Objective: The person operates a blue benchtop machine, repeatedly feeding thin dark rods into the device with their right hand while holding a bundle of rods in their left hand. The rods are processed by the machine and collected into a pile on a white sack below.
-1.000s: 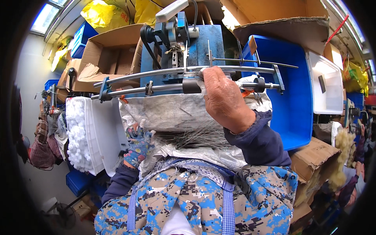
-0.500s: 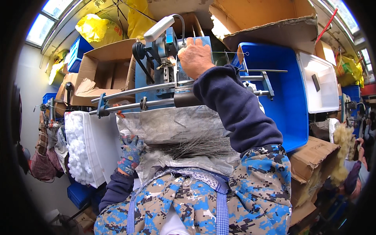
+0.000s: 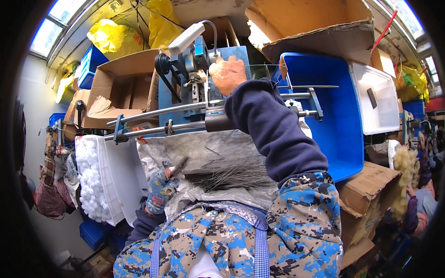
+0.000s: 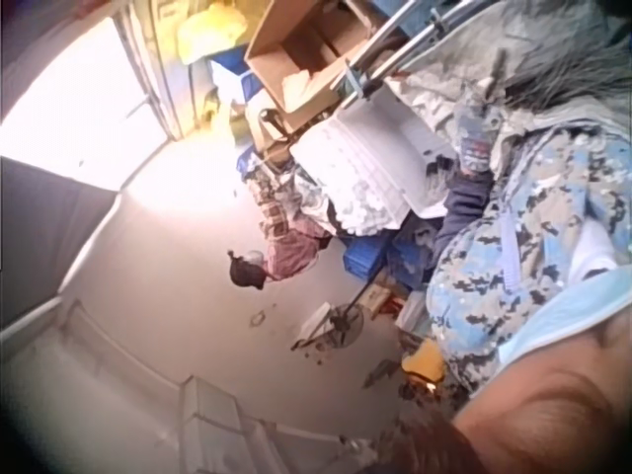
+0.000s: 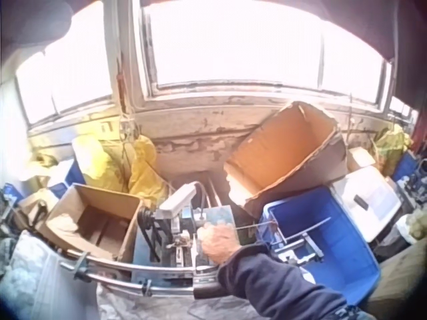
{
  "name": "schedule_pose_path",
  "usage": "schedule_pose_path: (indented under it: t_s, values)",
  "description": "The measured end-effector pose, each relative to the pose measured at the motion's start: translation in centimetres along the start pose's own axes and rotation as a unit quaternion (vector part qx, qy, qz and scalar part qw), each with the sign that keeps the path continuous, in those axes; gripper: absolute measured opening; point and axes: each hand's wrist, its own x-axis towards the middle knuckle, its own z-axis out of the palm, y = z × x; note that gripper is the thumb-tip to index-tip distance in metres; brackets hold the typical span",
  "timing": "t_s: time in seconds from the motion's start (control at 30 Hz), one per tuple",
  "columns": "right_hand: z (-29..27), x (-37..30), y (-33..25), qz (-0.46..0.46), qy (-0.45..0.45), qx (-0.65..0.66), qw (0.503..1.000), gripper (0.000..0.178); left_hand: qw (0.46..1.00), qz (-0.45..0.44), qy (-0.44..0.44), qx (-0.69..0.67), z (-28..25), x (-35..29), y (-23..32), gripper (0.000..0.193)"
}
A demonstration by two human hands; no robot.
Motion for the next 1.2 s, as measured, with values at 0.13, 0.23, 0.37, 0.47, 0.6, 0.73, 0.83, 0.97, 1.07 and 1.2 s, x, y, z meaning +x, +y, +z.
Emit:
schedule_pose_path:
  t_s: [0.13, 0.23, 0.37, 0.47, 0.6, 0.73, 0.83, 0.97, 1.07, 1.2]
  values:
    - [0.5, -0.3, 0.1, -0.004, 0.029, 0.019, 0.999, 0.016, 0.999, -0.004, 0.007, -0.048, 1.2, -0.3, -0.2, 0.023]
    - [0.2, -0.4, -0.3, 0.018, 0.024, 0.012, 0.999, 0.015, 0.988, -0.075, 0.007, -0.132, 1.6, -0.2, 0.4, 0.017]
    - [0.5, -0.3, 0.0, 0.003, 0.028, 0.024, 0.999, 0.016, 0.98, -0.136, -0.008, -0.147, 1.5, -0.1, 1.5, 0.014]
    - [0.7, -0.3, 0.2, 0.004, 0.032, 0.032, 0.999, 0.016, 0.985, -0.119, -0.012, -0.124, 1.3, 0.2, 2.4, 0.011]
    - [0.6, -0.4, 0.3, -0.005, 0.031, 0.047, 0.998, 0.014, 0.957, -0.157, 0.019, -0.242, 2.0, 0.2, 2.7, 0.014]
    - [1.2, 0.0, 0.6, -0.008, 0.027, 0.076, 0.997, 0.014, 0.931, -0.192, 0.015, -0.309, 2.3, -0.3, 1.9, 0.024]
    - [1.1, 0.3, 0.7, 0.011, 0.008, 0.116, 0.993, 0.019, 0.953, -0.168, -0.01, -0.252, 2.4, -0.3, 1.7, 0.024]
    - [-0.3, 0.2, 0.6, 0.063, -0.05, 0.065, 0.995, 0.023, 0.972, -0.108, -0.004, -0.209, 2.5, -0.1, 2.1, 0.019]
    - [0.0, -1.7, 0.9, 0.05, 0.087, 0.03, 0.994, 0.027, 0.964, -0.127, 0.008, -0.233, 1.6, -0.3, 2.9, 0.021]
    - [-1.0, -5.5, 1.4, 0.044, 0.056, 0.06, 0.996, 0.053, 0.921, -0.181, 0.039, -0.343, 0.6, -0.7, 2.4, 0.018]
